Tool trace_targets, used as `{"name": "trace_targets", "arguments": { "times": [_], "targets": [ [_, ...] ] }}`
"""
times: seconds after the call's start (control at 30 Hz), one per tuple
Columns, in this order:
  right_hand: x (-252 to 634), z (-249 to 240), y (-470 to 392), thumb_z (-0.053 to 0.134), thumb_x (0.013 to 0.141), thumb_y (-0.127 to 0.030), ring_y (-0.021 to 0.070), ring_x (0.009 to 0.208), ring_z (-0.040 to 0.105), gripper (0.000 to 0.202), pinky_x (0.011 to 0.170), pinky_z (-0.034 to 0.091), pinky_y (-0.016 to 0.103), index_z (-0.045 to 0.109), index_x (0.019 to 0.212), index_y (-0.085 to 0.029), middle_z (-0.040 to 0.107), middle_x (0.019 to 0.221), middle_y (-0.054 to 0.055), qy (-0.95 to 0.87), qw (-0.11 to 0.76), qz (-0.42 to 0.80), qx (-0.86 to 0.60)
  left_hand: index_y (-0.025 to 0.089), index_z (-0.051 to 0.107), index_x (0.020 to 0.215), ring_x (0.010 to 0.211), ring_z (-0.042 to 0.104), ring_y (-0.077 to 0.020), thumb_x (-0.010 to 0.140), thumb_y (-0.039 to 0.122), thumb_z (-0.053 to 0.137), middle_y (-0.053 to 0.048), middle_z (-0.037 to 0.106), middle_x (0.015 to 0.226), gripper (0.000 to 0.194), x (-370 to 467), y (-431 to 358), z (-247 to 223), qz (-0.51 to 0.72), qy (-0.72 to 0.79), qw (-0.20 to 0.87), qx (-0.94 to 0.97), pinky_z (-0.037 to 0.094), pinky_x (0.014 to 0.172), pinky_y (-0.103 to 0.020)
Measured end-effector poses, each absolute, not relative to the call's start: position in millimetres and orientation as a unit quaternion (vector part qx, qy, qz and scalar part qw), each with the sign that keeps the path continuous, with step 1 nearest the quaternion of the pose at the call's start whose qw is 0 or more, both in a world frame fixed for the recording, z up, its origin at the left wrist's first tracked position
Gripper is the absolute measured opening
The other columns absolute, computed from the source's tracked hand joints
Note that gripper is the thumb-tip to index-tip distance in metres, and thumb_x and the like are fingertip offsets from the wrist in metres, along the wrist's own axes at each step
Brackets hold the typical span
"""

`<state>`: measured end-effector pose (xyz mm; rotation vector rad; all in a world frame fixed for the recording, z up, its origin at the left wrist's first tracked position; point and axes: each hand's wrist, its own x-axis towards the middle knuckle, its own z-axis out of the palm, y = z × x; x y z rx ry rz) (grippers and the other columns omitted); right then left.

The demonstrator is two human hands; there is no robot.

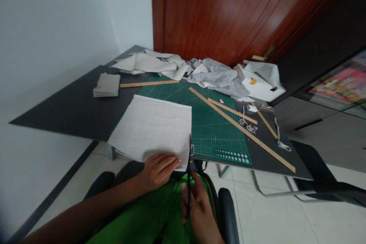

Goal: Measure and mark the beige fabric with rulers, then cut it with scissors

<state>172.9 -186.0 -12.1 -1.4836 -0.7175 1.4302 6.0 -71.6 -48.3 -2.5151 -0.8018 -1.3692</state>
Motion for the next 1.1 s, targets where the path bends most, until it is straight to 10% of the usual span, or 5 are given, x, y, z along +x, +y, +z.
{"name": "trace_targets", "arguments": {
  "times": [0.43, 0.77, 0.93, 1.1],
  "targets": [
    [180.4, -15.7, -184.7, 0.084, 0.074, -0.066, 0.0083, 0.042, 0.038, 0.081, 0.034, 0.031, 0.020, 0.055, 0.136, -0.023, 0.048, 0.061, -0.011, -0.221, 0.483, 0.614, -0.583, 0.020, 0.072, 0.110, 0.127, 0.067, -0.0256, 0.102, 0.013, 0.057, -0.004, 0.079, 0.115, 0.018, 0.9, -62.9, -36.5, -0.469, -0.306, 0.118, -0.820, 0.053, 0.102, -0.041],
    [229.6, 2.4, -172.4, 0.095, 0.065, -0.049, 0.0059, 0.047, 0.033, 0.066, 0.038, 0.025, 0.017, 0.065, 0.116, -0.021, 0.048, 0.066, -0.009, -0.135, 0.533, 0.627, -0.552, 0.017, 0.069, 0.117, 0.107, 0.068, -0.0253, 0.104, 0.023, 0.057, -0.009, 0.076, 0.112, 0.019, -10.8, -37.5, -43.4, -0.360, -0.392, 0.089, -0.842, 0.048, 0.094, -0.041],
    [244.7, -1.8, -171.3, 0.093, 0.068, -0.050, 0.0062, 0.047, 0.034, 0.058, 0.038, 0.027, 0.017, 0.064, 0.111, -0.024, 0.047, 0.067, -0.008, -0.124, 0.560, 0.601, -0.556, 0.015, 0.065, 0.129, 0.121, 0.060, -0.0348, 0.093, 0.064, 0.069, -0.015, 0.069, 0.128, 0.061, -10.3, -40.1, -44.4, -0.302, -0.383, 0.087, -0.869, 0.043, 0.103, -0.049],
    [242.2, -8.4, -194.8, 0.091, 0.071, -0.054, 0.0067, 0.048, 0.037, 0.062, 0.039, 0.029, 0.018, 0.064, 0.119, -0.025, 0.046, 0.069, -0.008, -0.134, 0.539, 0.611, -0.564, 0.018, 0.062, 0.136, 0.132, 0.055, -0.0345, 0.089, 0.049, 0.079, -0.015, 0.065, 0.137, 0.058, -12.0, -38.7, -45.0, -0.245, -0.368, 0.114, -0.889, 0.041, 0.108, -0.048]
  ]
}}
